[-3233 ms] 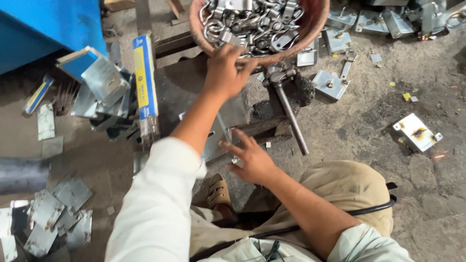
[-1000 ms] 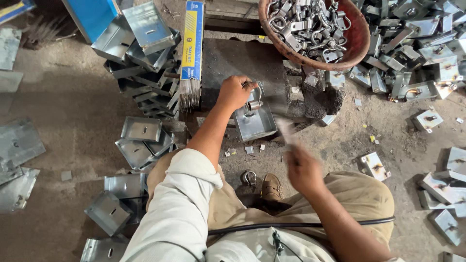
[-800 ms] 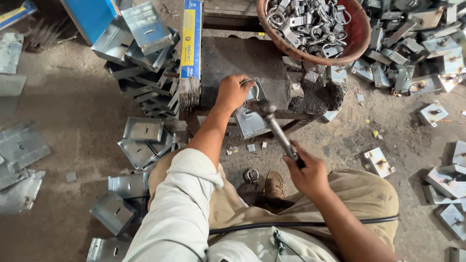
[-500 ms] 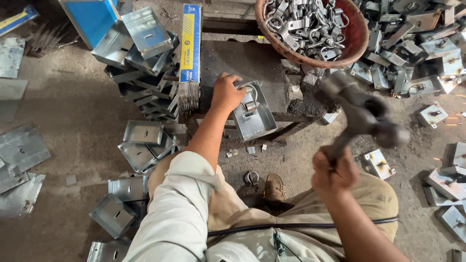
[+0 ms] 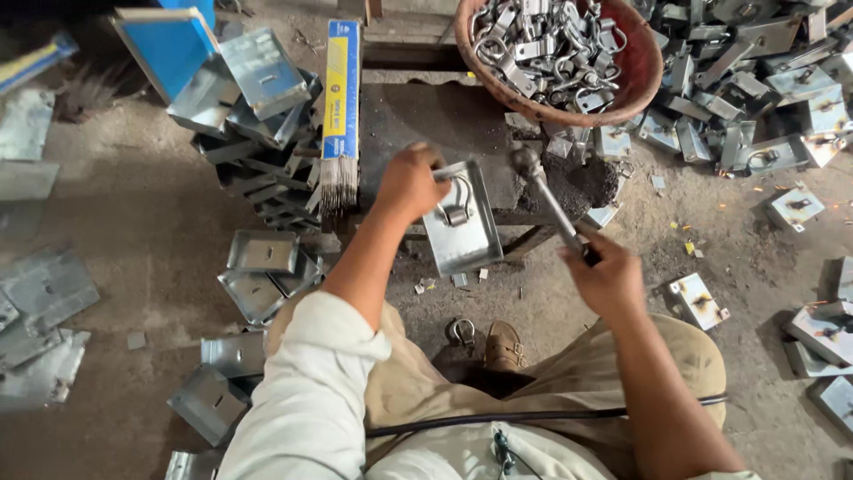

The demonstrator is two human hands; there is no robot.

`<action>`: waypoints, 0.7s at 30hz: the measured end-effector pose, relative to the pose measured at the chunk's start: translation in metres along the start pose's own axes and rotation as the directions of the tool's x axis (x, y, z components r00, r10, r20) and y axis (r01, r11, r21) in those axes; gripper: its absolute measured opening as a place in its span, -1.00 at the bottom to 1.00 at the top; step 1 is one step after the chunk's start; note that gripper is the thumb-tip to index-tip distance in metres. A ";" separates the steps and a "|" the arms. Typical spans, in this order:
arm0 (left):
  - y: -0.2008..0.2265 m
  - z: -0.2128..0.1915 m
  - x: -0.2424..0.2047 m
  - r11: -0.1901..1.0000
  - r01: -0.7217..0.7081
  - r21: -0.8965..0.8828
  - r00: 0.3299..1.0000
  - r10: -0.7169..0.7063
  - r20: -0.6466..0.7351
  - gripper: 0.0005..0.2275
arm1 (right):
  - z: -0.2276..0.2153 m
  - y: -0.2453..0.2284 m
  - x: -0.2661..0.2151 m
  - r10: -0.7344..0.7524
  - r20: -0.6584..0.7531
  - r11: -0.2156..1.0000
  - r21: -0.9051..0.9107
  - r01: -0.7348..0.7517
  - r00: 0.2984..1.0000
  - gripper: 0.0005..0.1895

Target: The person sits on the floor and repeatedly picks up small metal brackets from a stack, places them on a workbench, and welds a metal ring onto each bracket using a welding torch. After welding, the finished pieces are tossed onto the floor.

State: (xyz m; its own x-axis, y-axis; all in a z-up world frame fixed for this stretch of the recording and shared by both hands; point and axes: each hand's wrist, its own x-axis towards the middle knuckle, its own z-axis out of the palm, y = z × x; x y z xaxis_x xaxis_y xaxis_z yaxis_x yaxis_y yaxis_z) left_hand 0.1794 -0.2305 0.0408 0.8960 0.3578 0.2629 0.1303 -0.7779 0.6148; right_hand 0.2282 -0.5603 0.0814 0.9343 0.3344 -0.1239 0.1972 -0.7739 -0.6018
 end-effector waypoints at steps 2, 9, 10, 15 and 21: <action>0.025 -0.013 -0.012 0.996 -0.069 0.063 0.977 0.081 -0.198 -0.86 | -0.003 0.014 0.014 -0.076 -0.103 0.995 -0.078 0.068 0.992 -0.51; 0.035 -0.018 -0.052 0.765 -0.385 0.517 0.741 0.590 -0.321 -0.85 | 0.061 0.109 0.074 -0.214 -0.306 0.974 -0.143 0.177 0.928 -0.45; 0.033 -0.010 -0.059 0.766 -0.400 0.504 0.810 0.552 -0.196 -0.80 | 0.066 0.119 0.084 -0.246 -0.312 0.967 -0.142 0.211 0.918 -0.44; 0.001 0.016 -0.067 0.915 -0.273 0.295 0.961 0.272 0.045 -0.66 | 0.081 0.133 0.104 -0.061 -0.213 0.996 0.049 0.073 0.975 -0.38; -0.021 0.024 -0.016 0.955 -0.110 0.277 0.976 0.156 -0.150 -0.67 | 0.039 0.103 0.085 0.030 -0.087 0.998 0.048 -0.026 0.996 -0.34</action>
State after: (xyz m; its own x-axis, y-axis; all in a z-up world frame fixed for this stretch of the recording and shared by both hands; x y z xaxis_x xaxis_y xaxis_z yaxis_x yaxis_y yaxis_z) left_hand 0.1720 -0.2321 0.0059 0.8315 0.3056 0.4639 0.1434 -0.9249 0.3522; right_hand 0.3161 -0.5903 -0.0215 0.9621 0.2629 -0.0729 0.1583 -0.7555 -0.6357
